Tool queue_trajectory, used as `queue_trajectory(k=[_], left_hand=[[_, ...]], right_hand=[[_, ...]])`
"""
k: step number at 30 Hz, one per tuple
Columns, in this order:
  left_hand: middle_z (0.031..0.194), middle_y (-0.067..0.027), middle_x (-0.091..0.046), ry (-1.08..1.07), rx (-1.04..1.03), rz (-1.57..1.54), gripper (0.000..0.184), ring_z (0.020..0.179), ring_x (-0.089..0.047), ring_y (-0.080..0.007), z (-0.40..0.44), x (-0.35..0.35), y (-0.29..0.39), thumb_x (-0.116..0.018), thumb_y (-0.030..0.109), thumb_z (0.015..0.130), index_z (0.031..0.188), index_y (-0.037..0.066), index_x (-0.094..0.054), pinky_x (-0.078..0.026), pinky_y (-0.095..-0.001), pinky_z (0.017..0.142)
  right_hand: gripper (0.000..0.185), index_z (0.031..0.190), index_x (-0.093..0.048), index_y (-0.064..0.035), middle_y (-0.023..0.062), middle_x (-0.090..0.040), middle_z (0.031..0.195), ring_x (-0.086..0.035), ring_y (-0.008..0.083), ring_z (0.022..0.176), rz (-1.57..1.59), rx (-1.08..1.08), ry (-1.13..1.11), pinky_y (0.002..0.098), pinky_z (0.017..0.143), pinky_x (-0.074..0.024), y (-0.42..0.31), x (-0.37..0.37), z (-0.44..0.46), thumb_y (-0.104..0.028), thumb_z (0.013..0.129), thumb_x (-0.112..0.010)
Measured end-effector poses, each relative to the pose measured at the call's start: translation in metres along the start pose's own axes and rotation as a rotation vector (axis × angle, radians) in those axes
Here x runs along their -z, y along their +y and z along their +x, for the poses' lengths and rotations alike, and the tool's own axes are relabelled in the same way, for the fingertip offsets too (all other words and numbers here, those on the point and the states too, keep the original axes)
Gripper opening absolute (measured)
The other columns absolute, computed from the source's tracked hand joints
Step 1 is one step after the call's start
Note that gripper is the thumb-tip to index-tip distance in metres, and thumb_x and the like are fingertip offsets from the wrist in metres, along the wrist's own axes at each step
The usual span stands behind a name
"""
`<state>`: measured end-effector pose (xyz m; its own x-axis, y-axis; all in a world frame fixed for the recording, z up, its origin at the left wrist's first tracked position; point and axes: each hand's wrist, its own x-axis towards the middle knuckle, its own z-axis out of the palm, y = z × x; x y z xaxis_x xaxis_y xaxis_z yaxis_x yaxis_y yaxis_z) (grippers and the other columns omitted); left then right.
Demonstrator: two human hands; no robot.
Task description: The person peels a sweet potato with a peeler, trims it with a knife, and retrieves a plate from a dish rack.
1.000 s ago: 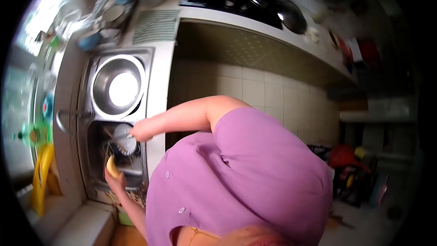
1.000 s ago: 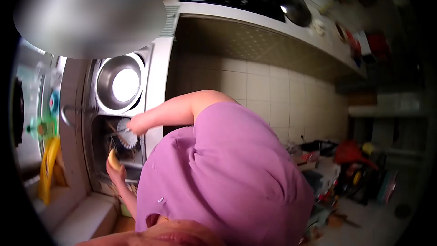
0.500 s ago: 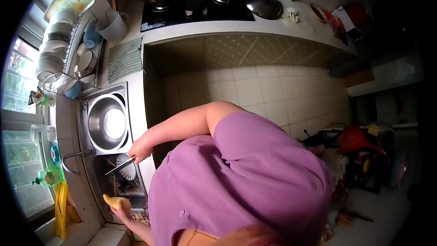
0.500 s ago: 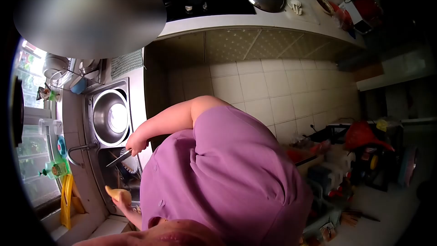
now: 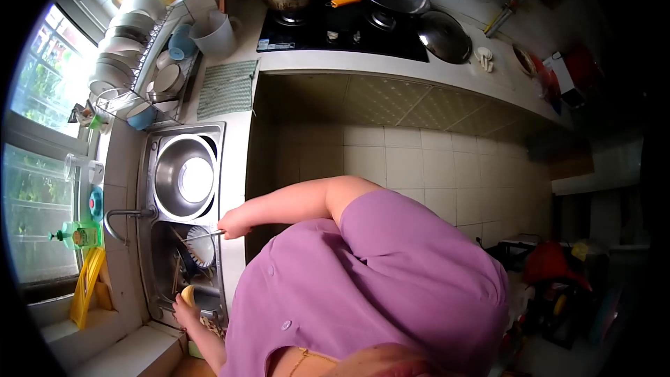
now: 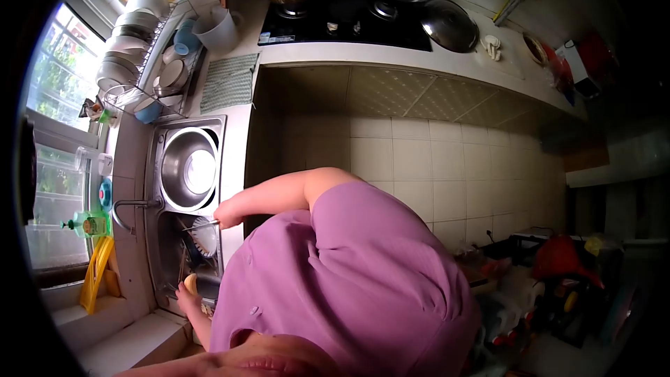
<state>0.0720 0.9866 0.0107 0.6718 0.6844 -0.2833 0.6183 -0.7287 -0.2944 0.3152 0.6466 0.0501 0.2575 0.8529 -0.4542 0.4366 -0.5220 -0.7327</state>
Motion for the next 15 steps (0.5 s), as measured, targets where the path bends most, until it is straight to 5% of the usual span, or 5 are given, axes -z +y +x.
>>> queue_trajectory(k=[5,7,9,12,15], left_hand=[[0.117,-0.0073,-0.055,-0.053,0.148,-1.736,0.069,0.100,-0.057,-0.0241,0.001,-0.006,-0.021,-0.071,0.011,0.075,0.135,0.012,-0.038,-0.051,-0.0356,0.083],[0.118,-0.0100,-0.056,-0.149,0.003,-1.484,0.068,0.100,-0.059,-0.0267,0.031,-0.049,-0.040,-0.073,0.013,0.072,0.132,0.014,-0.042,-0.051,-0.0361,0.084],[0.119,-0.0159,-0.056,0.033,-0.068,-0.030,0.076,0.101,-0.059,-0.0307,0.006,-0.014,-0.010,-0.077,0.016,0.061,0.129,0.009,-0.043,-0.049,-0.0358,0.087],[0.118,-0.0117,-0.056,0.019,0.030,-1.371,0.069,0.102,-0.059,-0.0281,0.042,-0.072,-0.054,-0.075,0.014,0.071,0.131,0.010,-0.042,-0.051,-0.0374,0.087],[0.115,-0.0100,-0.056,-0.134,0.192,-1.790,0.064,0.102,-0.059,-0.0266,0.003,-0.015,-0.026,-0.071,0.009,0.075,0.132,0.009,-0.041,-0.053,-0.0381,0.082]], right_hand=[[0.025,0.096,-0.053,-0.0053,0.0062,-0.057,0.074,-0.055,0.0169,0.058,0.569,0.048,-0.135,0.0337,0.050,-0.0463,0.000,0.007,-0.010,-0.030,0.091,-0.050],[0.025,0.096,-0.055,-0.0054,0.0069,-0.057,0.075,-0.055,0.0175,0.059,0.485,0.012,-0.157,0.0337,0.053,-0.0475,-0.007,0.011,-0.013,-0.029,0.090,-0.050],[0.025,0.099,-0.055,-0.0046,0.0091,-0.056,0.075,-0.055,0.0194,0.059,-0.026,0.029,-0.018,0.0343,0.056,-0.0486,0.023,-0.022,0.051,-0.028,0.090,-0.050],[0.027,0.102,-0.054,-0.0061,0.0081,-0.056,0.075,-0.054,0.0183,0.058,0.277,-0.057,-0.118,0.0339,0.054,-0.0474,0.012,0.002,0.013,-0.030,0.090,-0.048],[0.026,0.105,-0.053,-0.0084,0.0055,-0.055,0.076,-0.051,0.0164,0.055,0.481,-0.057,-0.172,0.0321,0.050,-0.0452,0.003,0.019,-0.005,-0.030,0.091,-0.048]])
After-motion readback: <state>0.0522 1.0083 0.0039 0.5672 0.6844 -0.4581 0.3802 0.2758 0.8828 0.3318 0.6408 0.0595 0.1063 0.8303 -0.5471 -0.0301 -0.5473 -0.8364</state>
